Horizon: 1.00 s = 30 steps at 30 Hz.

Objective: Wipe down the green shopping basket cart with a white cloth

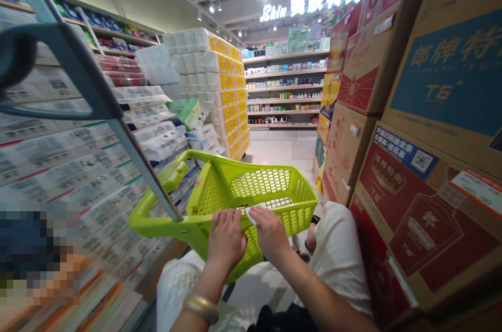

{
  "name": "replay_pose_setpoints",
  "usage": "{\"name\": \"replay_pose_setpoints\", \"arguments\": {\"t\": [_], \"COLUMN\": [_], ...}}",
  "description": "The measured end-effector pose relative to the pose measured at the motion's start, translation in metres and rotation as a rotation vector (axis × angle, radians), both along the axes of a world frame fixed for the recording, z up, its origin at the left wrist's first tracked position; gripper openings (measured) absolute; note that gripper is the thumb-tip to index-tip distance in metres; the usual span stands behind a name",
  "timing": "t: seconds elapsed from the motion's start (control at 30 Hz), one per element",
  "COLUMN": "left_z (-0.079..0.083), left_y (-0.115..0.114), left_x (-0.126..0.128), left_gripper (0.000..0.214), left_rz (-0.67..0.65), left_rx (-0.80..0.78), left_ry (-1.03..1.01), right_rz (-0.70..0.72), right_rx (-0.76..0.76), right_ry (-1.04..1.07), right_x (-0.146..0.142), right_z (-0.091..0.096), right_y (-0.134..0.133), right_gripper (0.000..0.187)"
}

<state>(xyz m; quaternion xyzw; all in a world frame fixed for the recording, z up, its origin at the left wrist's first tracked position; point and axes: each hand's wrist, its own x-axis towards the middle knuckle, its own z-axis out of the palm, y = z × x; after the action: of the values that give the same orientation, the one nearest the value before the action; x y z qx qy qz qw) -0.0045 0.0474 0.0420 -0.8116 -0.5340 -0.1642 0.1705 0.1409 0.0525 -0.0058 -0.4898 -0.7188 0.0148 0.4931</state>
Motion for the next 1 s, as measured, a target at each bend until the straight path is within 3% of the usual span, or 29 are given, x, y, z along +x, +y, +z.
{"name": "replay_pose_setpoints", "arguments": {"t": [0.27, 0.47, 0.67, 0.73, 0.87, 1.0], "left_z": [-0.001, -0.001, -0.002, -0.002, -0.003, -0.006], "left_y": [-0.004, -0.005, -0.006, -0.006, -0.006, -0.005], "left_x": [-0.001, 0.000, 0.001, 0.002, 0.003, 0.003], "left_gripper": [0.044, 0.043, 0.045, 0.045, 0.042, 0.046], "left_rz": [-0.011, -0.016, -0.014, -0.007, -0.009, -0.013], "left_rx": [-0.018, -0.034, -0.018, -0.014, -0.017, -0.003], "left_ry": [-0.008, -0.012, -0.011, -0.012, -0.022, -0.025], "right_rz": [-0.151, 0.024, -0.118, -0.103, 0.057, -0.048], "right_rx": [-0.022, 0.048, 0.030, 0.041, 0.087, 0.050], "right_ry": [0.024, 0.008, 0.025, 0.028, -0.005, 0.011], "right_x": [0.017, -0.001, 0.015, 0.013, 0.003, 0.005], "right_z": [-0.009, -0.009, -0.011, -0.009, -0.007, -0.007], "right_y": [0.002, -0.001, 0.000, -0.001, -0.003, -0.001], "right_gripper": [0.048, 0.054, 0.050, 0.051, 0.054, 0.050]}}
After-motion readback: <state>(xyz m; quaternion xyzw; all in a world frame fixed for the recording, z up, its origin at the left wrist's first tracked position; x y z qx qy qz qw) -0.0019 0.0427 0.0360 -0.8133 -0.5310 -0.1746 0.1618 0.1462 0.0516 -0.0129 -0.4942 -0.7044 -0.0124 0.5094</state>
